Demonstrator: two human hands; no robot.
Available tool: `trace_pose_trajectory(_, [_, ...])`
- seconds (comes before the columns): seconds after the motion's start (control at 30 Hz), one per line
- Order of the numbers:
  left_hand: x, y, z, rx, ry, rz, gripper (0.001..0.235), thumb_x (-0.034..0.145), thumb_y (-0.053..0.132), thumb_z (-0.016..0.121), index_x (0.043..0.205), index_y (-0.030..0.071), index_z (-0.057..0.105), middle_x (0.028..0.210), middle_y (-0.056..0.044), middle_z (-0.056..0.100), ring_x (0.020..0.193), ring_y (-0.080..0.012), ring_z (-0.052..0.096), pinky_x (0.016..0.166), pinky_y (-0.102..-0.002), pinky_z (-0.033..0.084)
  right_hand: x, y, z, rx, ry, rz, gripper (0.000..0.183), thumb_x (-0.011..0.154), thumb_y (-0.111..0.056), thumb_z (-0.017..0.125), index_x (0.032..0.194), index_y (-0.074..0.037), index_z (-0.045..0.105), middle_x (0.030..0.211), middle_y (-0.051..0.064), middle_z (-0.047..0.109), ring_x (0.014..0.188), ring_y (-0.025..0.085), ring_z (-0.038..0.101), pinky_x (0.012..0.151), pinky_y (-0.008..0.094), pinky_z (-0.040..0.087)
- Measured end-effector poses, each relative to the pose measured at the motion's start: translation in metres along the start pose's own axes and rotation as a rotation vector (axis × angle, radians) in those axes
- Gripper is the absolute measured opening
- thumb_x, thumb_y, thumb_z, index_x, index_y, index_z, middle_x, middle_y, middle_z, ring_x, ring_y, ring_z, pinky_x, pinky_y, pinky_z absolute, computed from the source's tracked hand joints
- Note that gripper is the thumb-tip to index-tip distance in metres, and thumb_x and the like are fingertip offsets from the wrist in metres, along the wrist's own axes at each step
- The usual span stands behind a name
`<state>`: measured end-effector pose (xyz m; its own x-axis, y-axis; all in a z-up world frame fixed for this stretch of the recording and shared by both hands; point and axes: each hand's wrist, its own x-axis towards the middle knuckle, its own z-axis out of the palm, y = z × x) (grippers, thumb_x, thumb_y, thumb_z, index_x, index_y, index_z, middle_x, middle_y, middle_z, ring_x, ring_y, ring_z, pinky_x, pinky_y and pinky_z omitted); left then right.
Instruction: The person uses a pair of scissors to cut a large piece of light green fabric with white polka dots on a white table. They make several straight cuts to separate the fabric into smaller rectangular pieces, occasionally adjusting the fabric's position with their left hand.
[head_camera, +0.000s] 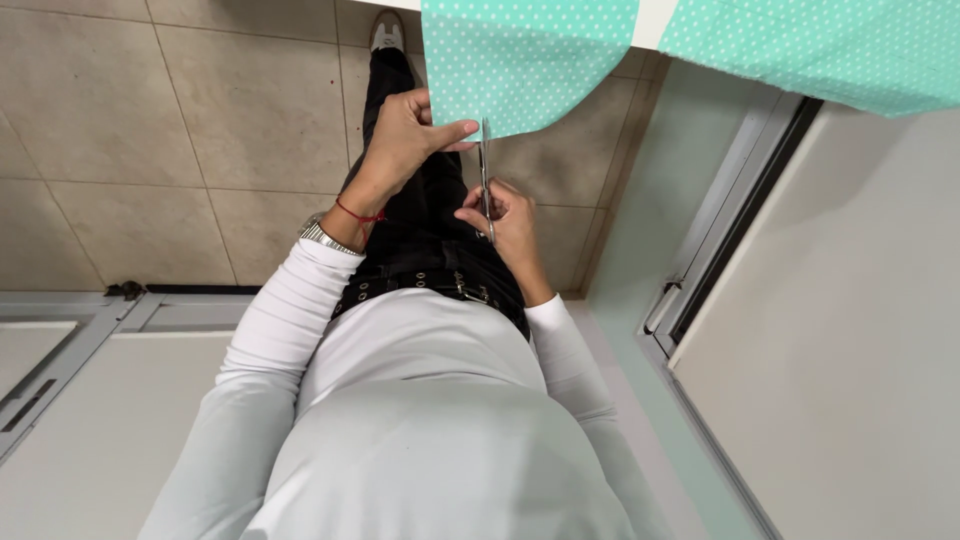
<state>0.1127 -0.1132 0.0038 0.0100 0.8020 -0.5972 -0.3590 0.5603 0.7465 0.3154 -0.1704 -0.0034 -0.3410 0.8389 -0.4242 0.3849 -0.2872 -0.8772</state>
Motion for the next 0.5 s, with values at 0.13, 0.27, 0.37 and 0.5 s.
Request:
trace_pose_trajectory(0.13, [-0.003, 0.003, 0.000, -0.017, -0.017, -0.040, 0.033, 0.085, 0.014, 0.086, 0.072, 0.011, 0.056, 0.062, 0.009, 0.023, 0.056, -0.0002, 0.036, 0.080, -0.030, 0.074, -0.003, 0.005, 0.001, -0.002, 0.005, 0.064, 0.028, 0.082, -0.032, 0.088, 0.081, -0.011, 0.069, 0.071, -0.004, 0.063, 0.063, 0.005, 0.051, 0.060, 0.021, 0.042])
trace_pose_trajectory(0.27, [-0.002, -0.001, -0.001, -0.037, -0.016, -0.048, 0.039, 0.084, 0.013, 0.086, 0.067, 0.013, 0.051, 0.065, 0.009, 0.020, 0.056, -0.0004, 0.035, 0.081, -0.031, 0.074, -0.006, -0.008, -0.001, 0.023, 0.000, 0.126, 0.027, 0.084, -0.026, 0.087, 0.076, -0.011, 0.066, 0.056, -0.005, 0.053, 0.053, 0.003, 0.044, 0.055, 0.020, 0.037])
trace_pose_trajectory(0.37, [0.001, -0.007, -0.002, -0.050, -0.007, -0.038, 0.053, 0.084, 0.013, 0.088, 0.063, 0.016, 0.039, 0.067, 0.008, 0.019, 0.056, -0.0005, 0.035, 0.078, -0.031, 0.074, -0.009, 0.002, 0.000, 0.024, 0.006, 0.181, 0.028, 0.082, -0.027, 0.088, 0.075, -0.012, 0.066, 0.053, -0.004, 0.053, 0.049, 0.003, 0.044, 0.050, 0.019, 0.038])
trace_pose_trajectory(0.5, [-0.001, -0.002, -0.002, -0.081, -0.036, -0.067, 0.019, 0.084, 0.012, 0.086, 0.083, 0.007, 0.068, 0.059, 0.010, 0.033, 0.057, 0.0013, 0.045, 0.082, -0.031, 0.073, -0.009, -0.005, 0.001, 0.025, 0.000, 0.174, 0.027, 0.084, -0.024, 0.087, 0.075, -0.011, 0.065, 0.052, -0.004, 0.053, 0.048, 0.002, 0.043, 0.051, 0.019, 0.037])
